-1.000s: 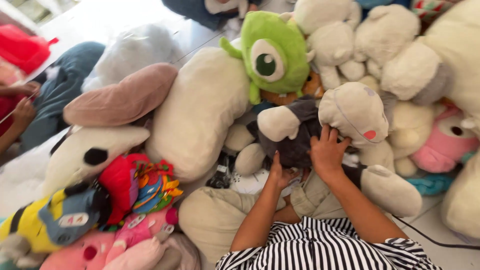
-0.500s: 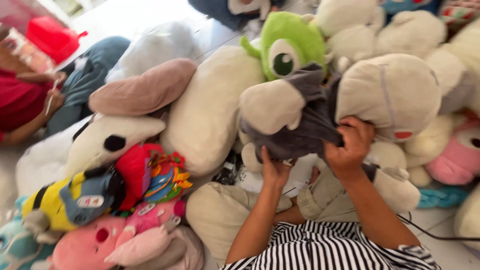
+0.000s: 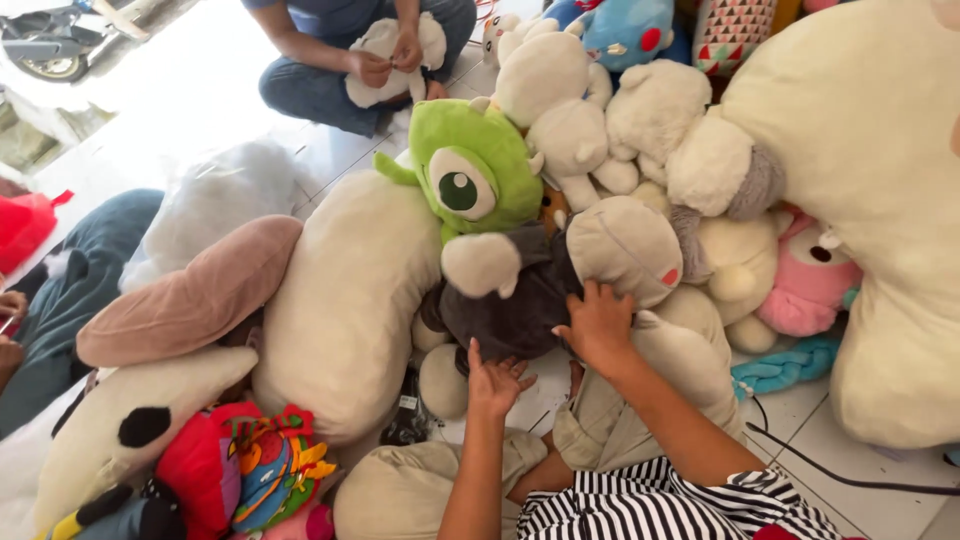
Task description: Attaching brand or price tags to various plush toys using plastic fasteners while sitting on the floor.
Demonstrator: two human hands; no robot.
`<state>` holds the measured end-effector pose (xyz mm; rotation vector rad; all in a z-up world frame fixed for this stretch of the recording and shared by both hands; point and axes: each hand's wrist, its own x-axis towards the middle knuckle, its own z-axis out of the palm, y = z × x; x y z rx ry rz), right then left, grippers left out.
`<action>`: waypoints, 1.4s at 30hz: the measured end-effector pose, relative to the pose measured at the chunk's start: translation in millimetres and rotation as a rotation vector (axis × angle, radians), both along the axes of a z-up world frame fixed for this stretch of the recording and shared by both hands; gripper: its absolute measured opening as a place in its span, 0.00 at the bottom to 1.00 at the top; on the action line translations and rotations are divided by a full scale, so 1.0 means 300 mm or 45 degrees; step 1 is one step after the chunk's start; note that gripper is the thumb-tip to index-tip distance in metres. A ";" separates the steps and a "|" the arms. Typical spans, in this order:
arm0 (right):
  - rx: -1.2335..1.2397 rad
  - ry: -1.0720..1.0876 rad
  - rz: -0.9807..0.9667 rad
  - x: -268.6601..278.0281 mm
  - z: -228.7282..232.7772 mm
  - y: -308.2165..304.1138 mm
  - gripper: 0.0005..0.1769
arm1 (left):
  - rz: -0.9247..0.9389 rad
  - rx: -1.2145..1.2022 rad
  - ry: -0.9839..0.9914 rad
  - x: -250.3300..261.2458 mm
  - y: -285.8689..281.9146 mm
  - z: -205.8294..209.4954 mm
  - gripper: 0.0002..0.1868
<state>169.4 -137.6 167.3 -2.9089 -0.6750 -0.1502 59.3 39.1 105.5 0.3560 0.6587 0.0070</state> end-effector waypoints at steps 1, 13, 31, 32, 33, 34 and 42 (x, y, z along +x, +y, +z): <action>0.074 -0.188 0.060 0.004 0.020 0.006 0.28 | 0.035 -0.022 -0.011 0.014 0.004 0.016 0.65; -0.438 -0.140 0.427 0.323 -0.159 0.219 0.83 | 0.060 -0.125 0.210 0.053 0.014 -0.243 0.65; 1.112 -0.152 0.637 0.017 -0.043 0.047 0.11 | 0.352 -0.044 -0.085 0.008 0.150 -0.501 0.35; 1.226 -0.147 0.753 0.019 -0.002 0.036 0.13 | 0.434 -0.027 -0.123 -0.012 0.170 -0.541 0.30; 1.227 -0.134 0.772 0.034 0.027 0.012 0.13 | 0.455 -0.028 -0.121 -0.009 0.129 -0.439 0.30; 1.297 -0.121 0.825 0.044 0.054 -0.008 0.14 | 0.457 -0.093 -0.219 -0.019 0.086 -0.342 0.26; 1.612 0.250 0.850 0.347 -0.021 -0.340 0.20 | 0.460 0.114 -0.631 0.017 -0.057 -0.151 0.19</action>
